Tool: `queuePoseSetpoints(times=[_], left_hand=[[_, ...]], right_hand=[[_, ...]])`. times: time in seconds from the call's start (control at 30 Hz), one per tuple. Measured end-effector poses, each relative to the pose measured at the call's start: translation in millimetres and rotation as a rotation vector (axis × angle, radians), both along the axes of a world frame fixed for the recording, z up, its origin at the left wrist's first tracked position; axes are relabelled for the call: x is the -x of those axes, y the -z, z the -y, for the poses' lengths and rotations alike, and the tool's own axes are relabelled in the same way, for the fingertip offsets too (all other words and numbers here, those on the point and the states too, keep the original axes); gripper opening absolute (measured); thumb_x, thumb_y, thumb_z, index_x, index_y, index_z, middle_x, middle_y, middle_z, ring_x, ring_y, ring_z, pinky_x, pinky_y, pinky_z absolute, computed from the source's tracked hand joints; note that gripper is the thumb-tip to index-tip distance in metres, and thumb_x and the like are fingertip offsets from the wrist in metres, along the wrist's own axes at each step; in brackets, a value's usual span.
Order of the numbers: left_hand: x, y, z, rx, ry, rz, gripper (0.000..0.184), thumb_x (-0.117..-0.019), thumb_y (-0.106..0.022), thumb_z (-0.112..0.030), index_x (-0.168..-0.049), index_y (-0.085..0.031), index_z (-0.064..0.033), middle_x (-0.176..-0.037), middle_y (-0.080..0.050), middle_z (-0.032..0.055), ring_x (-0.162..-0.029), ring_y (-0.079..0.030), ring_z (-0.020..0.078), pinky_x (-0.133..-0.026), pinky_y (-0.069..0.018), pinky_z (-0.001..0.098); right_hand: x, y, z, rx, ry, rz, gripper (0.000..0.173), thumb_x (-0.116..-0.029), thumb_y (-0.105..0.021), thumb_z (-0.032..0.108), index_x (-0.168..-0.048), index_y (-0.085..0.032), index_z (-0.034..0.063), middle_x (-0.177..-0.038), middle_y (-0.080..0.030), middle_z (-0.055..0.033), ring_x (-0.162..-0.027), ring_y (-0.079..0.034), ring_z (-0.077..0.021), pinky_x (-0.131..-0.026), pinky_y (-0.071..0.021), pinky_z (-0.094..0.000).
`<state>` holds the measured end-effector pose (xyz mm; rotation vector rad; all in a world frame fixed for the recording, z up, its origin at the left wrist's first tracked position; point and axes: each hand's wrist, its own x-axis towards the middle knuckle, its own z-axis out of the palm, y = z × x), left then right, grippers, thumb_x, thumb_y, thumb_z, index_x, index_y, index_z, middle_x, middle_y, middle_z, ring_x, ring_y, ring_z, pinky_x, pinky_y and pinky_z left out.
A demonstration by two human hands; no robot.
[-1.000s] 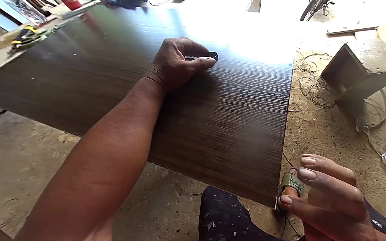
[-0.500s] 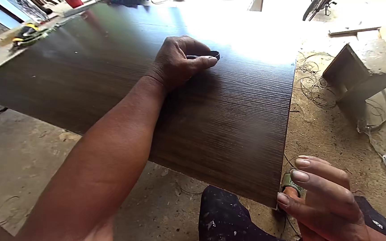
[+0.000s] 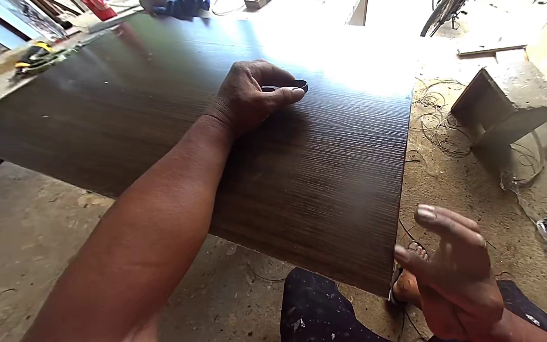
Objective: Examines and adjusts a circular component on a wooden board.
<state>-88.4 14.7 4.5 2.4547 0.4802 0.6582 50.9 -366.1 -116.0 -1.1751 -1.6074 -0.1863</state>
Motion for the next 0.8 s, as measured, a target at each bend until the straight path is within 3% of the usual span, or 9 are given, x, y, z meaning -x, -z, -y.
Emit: queuePoseSetpoints(times=[0.13, 0.2, 0.3, 0.43, 0.63, 0.8], left_hand=[[0, -1, 2, 0.0, -0.007, 0.0, 0.033, -0.0934, -0.072, -0.038, -0.112, -0.074, -0.011, -0.112, -0.069, 0.0003, -0.101, -0.067, 0.0026, -0.089, -0.0571, 0.0212], [0, 0, 1, -0.013, -0.008, -0.003, 0.033, -0.0934, -0.072, -0.039, -0.112, -0.074, -0.0115, -0.112, -0.069, 0.0001, -0.101, -0.068, 0.0027, -0.089, -0.0574, 0.0216], [-1, -1, 1, -0.017, -0.005, -0.01, 0.034, -0.0935, -0.072, -0.038, -0.113, -0.074, -0.0105, -0.113, -0.069, 0.0022, -0.102, -0.067, 0.0044, -0.09, -0.0576, 0.0231], [0, -1, 2, -0.011, -0.001, -0.003, 0.034, -0.0929, -0.073, -0.038, -0.114, -0.074, -0.011, -0.112, -0.068, 0.0019, -0.103, -0.067, 0.0044, -0.09, -0.0574, 0.0224], [0, -1, 1, 0.001, -0.017, -0.005, 0.033, -0.093, -0.073, -0.039, -0.111, -0.074, -0.0114, -0.112, -0.069, 0.0008, -0.1, -0.068, 0.0033, -0.088, -0.0573, 0.0219], [0, -1, 1, 0.03, -0.024, -0.012, 0.032, -0.0944, -0.072, -0.038, -0.113, -0.074, -0.0121, -0.111, -0.071, -0.0015, -0.1, -0.068, 0.0008, -0.089, -0.0574, 0.0206]], right_hand=[[4, -5, 5, -0.036, -0.108, 0.0, 0.022, -0.0986, -0.062, 0.024, -0.117, -0.073, 0.0232, -0.151, -0.051, 0.0017, -0.145, -0.041, -0.0252, -0.12, -0.0384, -0.0461], [-1, -6, 4, 0.01, -0.063, -0.045, 0.026, -0.1014, -0.054, 0.027, -0.123, -0.07, 0.0261, -0.152, -0.048, 0.0032, -0.145, -0.04, -0.0224, -0.12, -0.0381, -0.0449], [-11, -4, -9, 0.054, 0.084, -0.114, 0.036, -0.1036, -0.047, 0.02, -0.132, -0.068, 0.0234, -0.153, -0.047, -0.0056, -0.144, -0.043, -0.0279, -0.116, -0.0434, -0.0503], [-14, 0, -21, 0.084, 0.095, -0.127, 0.038, -0.1029, -0.046, 0.015, -0.132, -0.07, 0.0185, -0.156, -0.043, -0.0136, -0.147, -0.038, -0.0324, -0.117, -0.0422, -0.0529], [-6, 0, -6, 0.026, 0.053, -0.02, 0.032, -0.0996, -0.051, 0.023, -0.123, -0.072, 0.0258, -0.152, -0.048, -0.0033, -0.144, -0.041, -0.0264, -0.117, -0.0395, -0.0484], [10, -1, 8, -0.039, -0.041, 0.046, 0.024, -0.0995, -0.059, 0.026, -0.119, -0.072, 0.0229, -0.152, -0.051, 0.0024, -0.145, -0.042, -0.0248, -0.119, -0.0382, -0.0465]])
